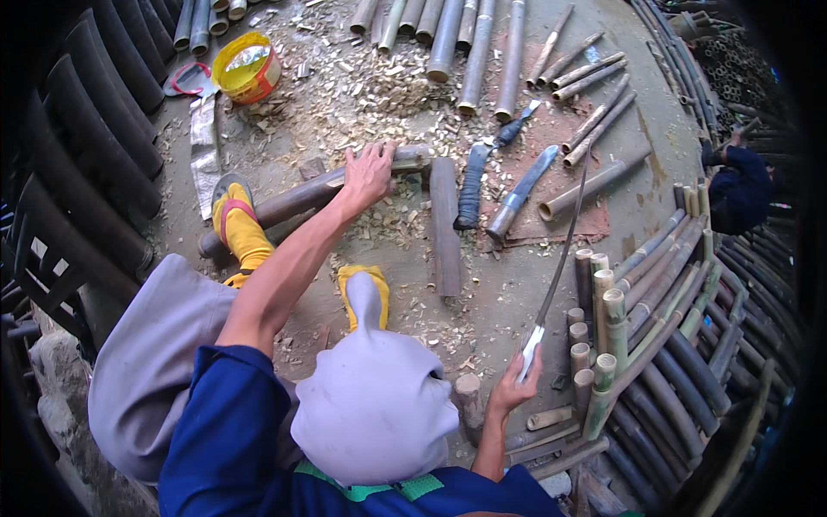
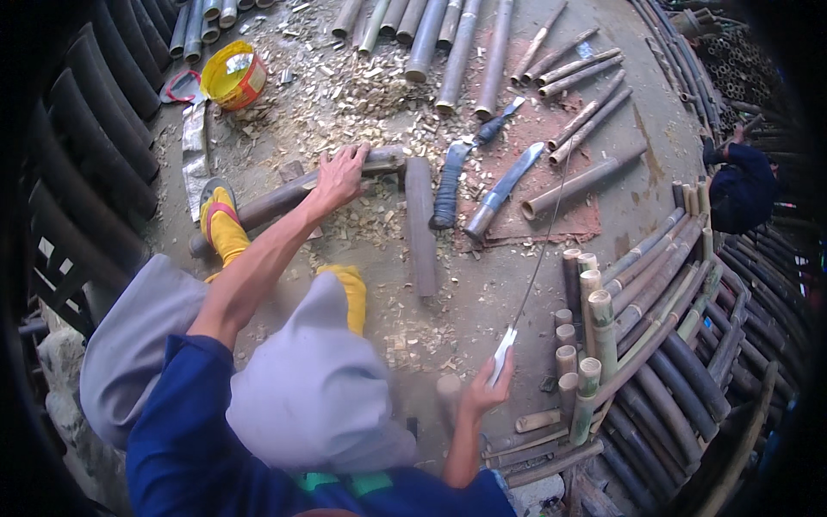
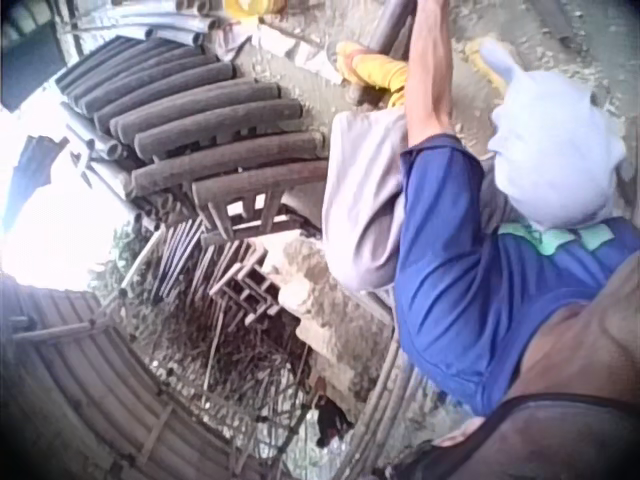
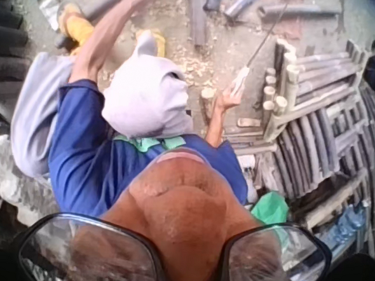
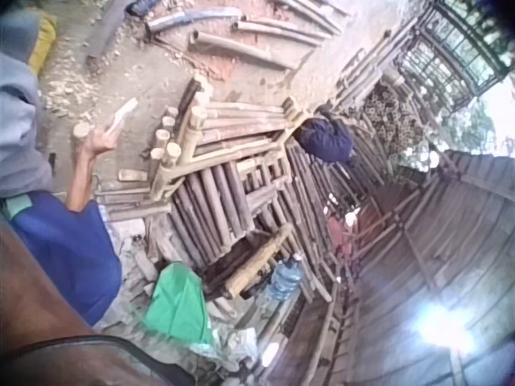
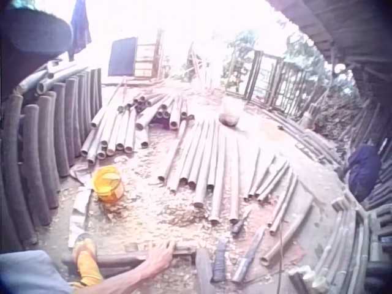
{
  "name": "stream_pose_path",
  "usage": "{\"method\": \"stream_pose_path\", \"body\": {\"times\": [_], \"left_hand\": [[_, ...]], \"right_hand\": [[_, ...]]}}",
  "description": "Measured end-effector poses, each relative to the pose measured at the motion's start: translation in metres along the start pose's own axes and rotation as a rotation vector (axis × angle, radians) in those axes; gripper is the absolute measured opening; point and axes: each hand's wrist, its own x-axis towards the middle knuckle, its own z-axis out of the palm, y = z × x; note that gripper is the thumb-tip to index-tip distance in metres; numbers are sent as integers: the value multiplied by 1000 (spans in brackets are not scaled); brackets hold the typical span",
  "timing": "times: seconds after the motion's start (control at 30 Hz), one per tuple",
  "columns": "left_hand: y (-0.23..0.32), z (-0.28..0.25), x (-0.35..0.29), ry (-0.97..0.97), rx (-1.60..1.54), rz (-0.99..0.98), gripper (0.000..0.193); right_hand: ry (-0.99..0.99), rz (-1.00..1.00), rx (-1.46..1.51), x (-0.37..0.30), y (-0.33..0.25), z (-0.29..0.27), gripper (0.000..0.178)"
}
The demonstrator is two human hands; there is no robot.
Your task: The person sits on the ground and uses a hand saw to cut a long bamboo pole into shorter segments. They measure the bamboo against other pieces, saw through the material, and then use a knife to split the cut sections lengthwise.
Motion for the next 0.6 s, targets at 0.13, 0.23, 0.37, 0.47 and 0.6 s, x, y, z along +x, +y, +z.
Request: {"method": "stream_pose_path", "body": {"times": [0.13,0.23,0.37,0.47,0.6], "left_hand": [[8,3,22,-127,2,8,61],[5,0,15,-114,-253,-132,72],[26,-30,-20,-79,-995,-186,74],[42,-34,-42,-399,-1464,-244,82],[72,-19,-86,-552,-1714,-267,90]], "right_hand": [[12,58,-159,-35,4,-25,39],[-19,155,-165,-56,14,-24,40],[-28,135,-200,-80,47,-10,42],[-174,49,-386,-84,64,-6,45],[-214,173,-254,-51,41,8,51]]}}
